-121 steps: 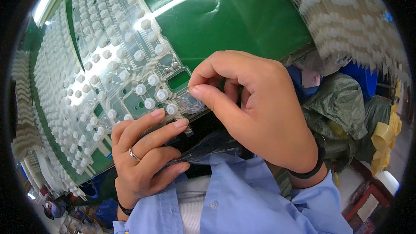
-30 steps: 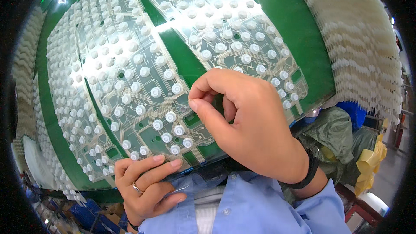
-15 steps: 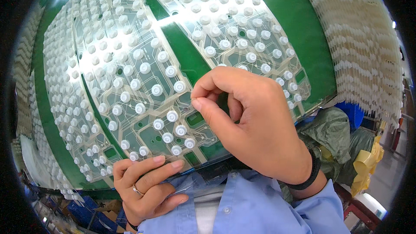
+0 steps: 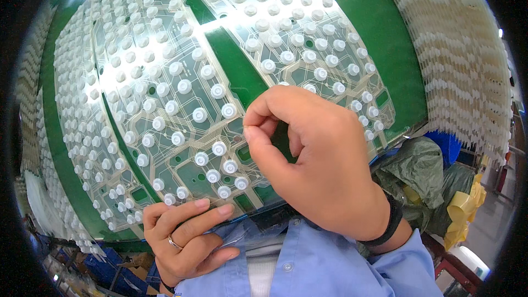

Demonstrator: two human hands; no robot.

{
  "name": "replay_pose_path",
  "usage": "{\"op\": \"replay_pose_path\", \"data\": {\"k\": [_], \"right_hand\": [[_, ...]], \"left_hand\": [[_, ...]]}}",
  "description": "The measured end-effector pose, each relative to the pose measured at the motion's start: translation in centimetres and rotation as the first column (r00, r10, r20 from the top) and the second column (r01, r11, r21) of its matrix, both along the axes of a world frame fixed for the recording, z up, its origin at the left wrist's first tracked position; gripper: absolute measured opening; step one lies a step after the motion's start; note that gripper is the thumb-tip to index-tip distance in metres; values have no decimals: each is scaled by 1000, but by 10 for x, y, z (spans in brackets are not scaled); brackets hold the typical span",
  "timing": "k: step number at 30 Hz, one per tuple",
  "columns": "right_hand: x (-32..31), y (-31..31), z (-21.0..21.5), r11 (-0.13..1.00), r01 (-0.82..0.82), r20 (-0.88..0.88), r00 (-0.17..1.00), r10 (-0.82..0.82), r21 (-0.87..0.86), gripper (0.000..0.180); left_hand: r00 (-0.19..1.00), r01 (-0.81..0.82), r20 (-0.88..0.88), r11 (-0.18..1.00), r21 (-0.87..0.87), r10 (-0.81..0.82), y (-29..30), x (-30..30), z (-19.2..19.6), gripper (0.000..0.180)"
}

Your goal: Checking and arranging electronic membrane switches on a production table.

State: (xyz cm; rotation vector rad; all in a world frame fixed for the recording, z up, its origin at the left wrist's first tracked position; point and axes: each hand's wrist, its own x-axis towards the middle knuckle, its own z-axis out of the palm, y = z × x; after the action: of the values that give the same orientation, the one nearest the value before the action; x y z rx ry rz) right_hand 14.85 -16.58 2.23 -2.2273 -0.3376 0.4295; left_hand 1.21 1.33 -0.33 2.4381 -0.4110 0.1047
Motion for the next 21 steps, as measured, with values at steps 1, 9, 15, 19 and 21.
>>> {"op": "replay_pose_path", "data": {"k": [1, 9, 15, 19, 21], "right_hand": [[-1, 1, 0, 1000, -3, 18, 1000, 3, -7, 6], [-3, -1, -10, 995, -92, 221, 970, 100, -48, 12], [-16, -2, 0, 997, -70, 317, 946, 71, -15, 45], [-43, -24, 23, 860, -489, 261, 858, 443, 147, 47], [-61, -32, 26, 831, -550, 159, 830, 534, 79, 33]], "left_hand": [[1000, 2, -2, 1000, 0, -2, 0, 0, 0, 36], [1000, -25, 2, 1000, 9, 25, -3, 3, 4, 37], [998, -41, 54, 999, -35, 43, 0, -2, 3, 39], [991, -112, 41, 970, -216, 124, -7, -7, 14, 27], [979, -191, -142, 914, -359, 148, -14, -11, 17, 30]]}}
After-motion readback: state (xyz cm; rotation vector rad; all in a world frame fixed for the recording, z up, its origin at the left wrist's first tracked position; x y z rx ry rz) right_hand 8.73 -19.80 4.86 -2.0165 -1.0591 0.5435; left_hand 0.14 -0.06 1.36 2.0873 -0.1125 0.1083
